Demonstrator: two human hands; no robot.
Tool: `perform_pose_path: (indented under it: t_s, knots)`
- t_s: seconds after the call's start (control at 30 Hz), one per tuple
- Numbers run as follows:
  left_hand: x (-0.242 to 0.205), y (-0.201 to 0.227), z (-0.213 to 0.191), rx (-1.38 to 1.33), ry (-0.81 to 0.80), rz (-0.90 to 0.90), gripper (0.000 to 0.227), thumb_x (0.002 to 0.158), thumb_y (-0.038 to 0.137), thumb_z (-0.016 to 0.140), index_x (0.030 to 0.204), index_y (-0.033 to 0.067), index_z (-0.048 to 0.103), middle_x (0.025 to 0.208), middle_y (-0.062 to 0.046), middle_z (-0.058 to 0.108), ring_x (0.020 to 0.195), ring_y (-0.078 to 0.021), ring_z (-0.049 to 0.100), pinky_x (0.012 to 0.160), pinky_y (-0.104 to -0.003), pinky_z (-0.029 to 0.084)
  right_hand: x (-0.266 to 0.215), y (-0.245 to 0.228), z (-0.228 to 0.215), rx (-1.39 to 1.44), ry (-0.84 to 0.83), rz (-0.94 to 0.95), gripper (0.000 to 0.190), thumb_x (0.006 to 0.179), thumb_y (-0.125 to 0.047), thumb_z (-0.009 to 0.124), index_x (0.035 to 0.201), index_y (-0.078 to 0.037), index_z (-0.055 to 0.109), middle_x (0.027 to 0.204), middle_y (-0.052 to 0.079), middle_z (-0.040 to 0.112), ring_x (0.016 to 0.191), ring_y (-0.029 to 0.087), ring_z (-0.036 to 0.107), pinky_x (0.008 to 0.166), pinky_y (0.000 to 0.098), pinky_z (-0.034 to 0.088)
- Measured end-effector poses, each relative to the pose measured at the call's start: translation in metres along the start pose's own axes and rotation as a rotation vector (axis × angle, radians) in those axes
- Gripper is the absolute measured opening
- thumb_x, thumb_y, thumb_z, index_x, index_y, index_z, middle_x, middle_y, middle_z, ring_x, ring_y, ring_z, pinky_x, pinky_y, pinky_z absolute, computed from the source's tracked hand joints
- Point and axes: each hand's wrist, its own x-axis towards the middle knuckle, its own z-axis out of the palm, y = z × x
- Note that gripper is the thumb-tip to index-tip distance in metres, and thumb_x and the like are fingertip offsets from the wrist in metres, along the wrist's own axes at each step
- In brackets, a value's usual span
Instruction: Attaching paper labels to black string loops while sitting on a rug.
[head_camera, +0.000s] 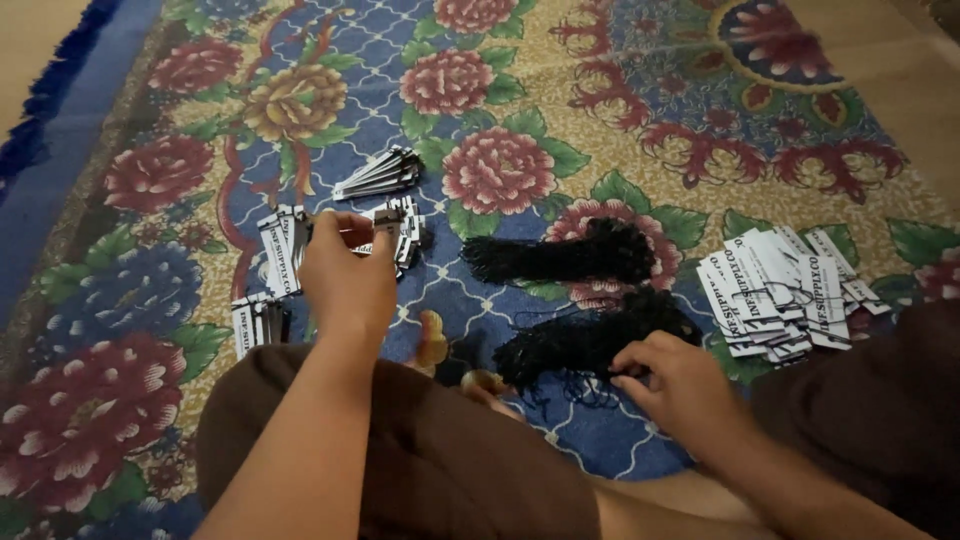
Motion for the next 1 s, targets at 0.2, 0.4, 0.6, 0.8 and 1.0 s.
perform_pose_path:
  t_s: [0.2, 0.4, 0.6, 0.8, 1.0]
  knots:
    - [-0.01, 0.005, 0.003, -0.174, -0.089, -0.035, 0.04, 0.085, 0.013, 0.066, 0.123, 0.0203, 0.056, 0.093, -0.006, 0.073, 0.065, -0.019, 0.067, 0.05, -0.035, 0.053, -0.003, 0.005, -0.006, -0.017, 0.025, 0.107, 0.021, 0.067, -0.028, 0.089, 0.085, -0.019, 0.083, 0.07, -0.004, 0.072, 0.053, 0.012, 0.059, 0.052, 0.0277, 0.046]
    - [-0.056, 0.057, -0.009, -0.304, -0.503, -0.191, 0.055, 0.085, 0.009, 0.051, 0.134, 0.03, 0.063, 0.095, -0.007, 0.075, 0.056, -0.0121, 0.05, 0.048, -0.026, 0.036, -0.007, 0.007, -0.013, 0.001, 0.057, 0.255, 0.024, 0.069, -0.022, 0.091, 0.092, -0.019, 0.087, 0.058, -0.001, 0.073, 0.048, 0.011, 0.056, 0.049, 0.0254, 0.044]
    - [-0.1, 0.051, 0.027, -0.286, -0.716, -0.074, 0.029, 0.084, 0.014, 0.064, 0.112, 0.0194, 0.067, 0.084, -0.006, 0.073, 0.069, -0.0166, 0.066, 0.062, -0.03, 0.055, -0.005, -0.039, -0.059, 0.182, -0.126, 0.559, 0.023, 0.082, -0.015, 0.083, 0.103, -0.009, 0.091, 0.065, 0.01, 0.079, 0.055, 0.016, 0.065, 0.055, 0.0269, 0.049]
    - [-0.134, 0.047, 0.052, 0.001, -0.955, -0.05, 0.021, 0.077, 0.025, 0.074, 0.094, 0.0143, 0.069, 0.084, -0.003, 0.07, 0.072, -0.0184, 0.066, 0.071, -0.03, 0.056, -0.003, -0.026, -0.067, 0.466, -0.165, 0.613, 0.034, 0.093, -0.003, 0.069, 0.121, -0.002, 0.087, 0.073, 0.017, 0.071, 0.06, 0.021, 0.055, 0.056, 0.0298, 0.043]
    - [-0.143, 0.045, 0.058, 0.109, -1.076, 0.008, 0.02, 0.077, 0.021, 0.072, 0.096, 0.0168, 0.071, 0.087, -0.005, 0.073, 0.08, -0.0225, 0.07, 0.078, -0.034, 0.056, 0.007, -0.03, -0.076, 0.432, -0.209, 0.616, 0.041, 0.095, -0.002, 0.063, 0.132, -0.008, 0.078, 0.11, 0.016, 0.085, 0.076, 0.02, 0.064, 0.069, 0.0301, 0.054]
